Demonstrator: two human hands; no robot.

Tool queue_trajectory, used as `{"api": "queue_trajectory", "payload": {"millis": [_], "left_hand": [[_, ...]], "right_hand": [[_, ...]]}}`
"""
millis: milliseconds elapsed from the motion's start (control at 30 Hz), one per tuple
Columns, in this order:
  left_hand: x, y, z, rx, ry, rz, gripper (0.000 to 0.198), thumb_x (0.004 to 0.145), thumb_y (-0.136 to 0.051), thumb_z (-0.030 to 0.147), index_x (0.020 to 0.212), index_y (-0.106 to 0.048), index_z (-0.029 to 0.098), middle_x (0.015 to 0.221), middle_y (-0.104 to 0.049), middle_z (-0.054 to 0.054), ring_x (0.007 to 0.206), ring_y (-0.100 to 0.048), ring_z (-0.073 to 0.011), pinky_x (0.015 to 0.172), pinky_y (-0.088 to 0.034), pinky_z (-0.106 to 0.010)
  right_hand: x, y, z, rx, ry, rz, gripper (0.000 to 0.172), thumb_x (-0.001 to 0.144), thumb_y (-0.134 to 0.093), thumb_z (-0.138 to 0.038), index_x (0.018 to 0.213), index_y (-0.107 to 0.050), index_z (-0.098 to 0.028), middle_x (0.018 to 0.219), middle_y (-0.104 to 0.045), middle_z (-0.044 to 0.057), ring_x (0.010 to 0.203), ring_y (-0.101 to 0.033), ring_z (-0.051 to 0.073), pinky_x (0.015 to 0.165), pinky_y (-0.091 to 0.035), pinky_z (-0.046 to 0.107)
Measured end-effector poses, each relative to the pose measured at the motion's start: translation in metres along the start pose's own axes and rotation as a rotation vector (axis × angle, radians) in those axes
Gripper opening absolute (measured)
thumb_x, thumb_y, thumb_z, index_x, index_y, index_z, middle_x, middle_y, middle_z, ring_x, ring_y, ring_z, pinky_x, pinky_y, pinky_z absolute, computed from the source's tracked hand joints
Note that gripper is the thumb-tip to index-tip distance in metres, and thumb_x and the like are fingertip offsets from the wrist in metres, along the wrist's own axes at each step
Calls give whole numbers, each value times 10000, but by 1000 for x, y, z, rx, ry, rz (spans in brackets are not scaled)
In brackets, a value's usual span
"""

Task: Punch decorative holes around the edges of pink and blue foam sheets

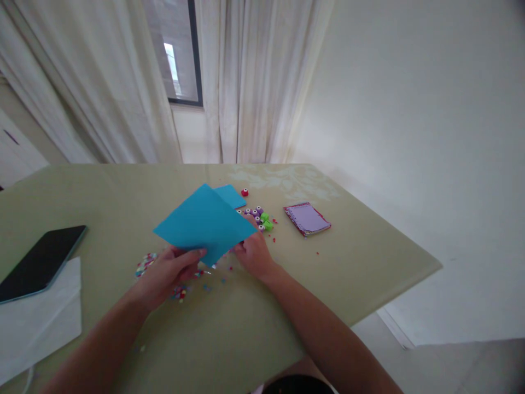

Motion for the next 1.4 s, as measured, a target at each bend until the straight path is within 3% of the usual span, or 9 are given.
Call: {"api": "queue_trajectory", "payload": {"millis": [100,233,333,467,733,1000,1167,1267,1400], "left_hand": [[1,-3,-1,70,-40,-19,632,680,-871,706,468,-535,214,441,-456,8,411,-349,-89,386,-267,-221],[1,-9,8,-51,-122,12,655,707,-872,723,484,-540,204,470,-503,-13,451,-416,-99,425,-348,-210],[2,-7,12,-280,-122,98,553,702,-934,620,641,-572,207,481,-505,38,433,-439,-93,414,-375,-183],[1,-11,13,-517,-62,128,330,827,-896,360,872,-608,204,604,-639,32,453,-583,-118,445,-503,-191],[-3,-25,13,-595,28,49,128,954,-763,251,953,-669,163,708,-749,-61,488,-677,-171,477,-583,-250],[-1,-33,3,-566,-44,-30,268,853,-891,353,946,-700,190,795,-766,-62,606,-703,-203,574,-610,-307],[-3,-36,-4,-503,-58,-71,367,764,-960,429,900,-729,177,805,-756,-75,639,-699,-223,613,-615,-343],[-4,-37,0,-465,-76,-96,404,721,-986,443,886,-753,158,793,-743,-72,623,-679,-208,592,-595,-322],[-4,-36,1,-465,-65,-69,394,722,-985,426,848,-749,136,774,-729,-70,591,-658,-188,563,-571,-301]], "right_hand": [[0,2,4,40,-54,33,332,864,-541,-92,1105,-740,-202,1199,-698,102,1116,-637,267,1044,-521,392],[2,6,8,31,-112,72,217,914,-559,-129,1040,-721,-198,1138,-695,114,1048,-642,269,977,-537,404],[4,12,3,67,-95,121,154,1007,-613,-233,1121,-709,-194,1134,-713,117,1085,-651,269,1000,-527,412],[3,11,-6,184,-45,95,242,1036,-663,-309,1250,-692,-203,1177,-738,114,1070,-694,249,956,-552,374],[-1,0,-6,268,-67,11,293,970,-696,-318,1238,-673,-202,1153,-746,106,870,-718,214,821,-591,344],[-4,3,12,172,-171,37,244,845,-754,-318,1059,-693,-219,767,-709,0,643,-639,194,708,-547,323],[-5,2,15,37,-111,20,115,793,-749,-291,869,-697,-223,896,-776,74,832,-703,257,815,-563,366],[-6,-2,16,11,-71,-30,127,785,-768,-262,895,-727,-211,1039,-809,122,992,-733,303,928,-565,410],[-7,-8,14,27,-38,-95,162,786,-772,-217,945,-742,-211,1090,-808,126,1021,-733,308,956,-562,418]]}}
Point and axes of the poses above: each hand's wrist, its own x-axis towards the middle knuckle, its own y-axis out of the back of the hand, z = x × y, the point moved 8 cm from there along x, towards the middle knuckle
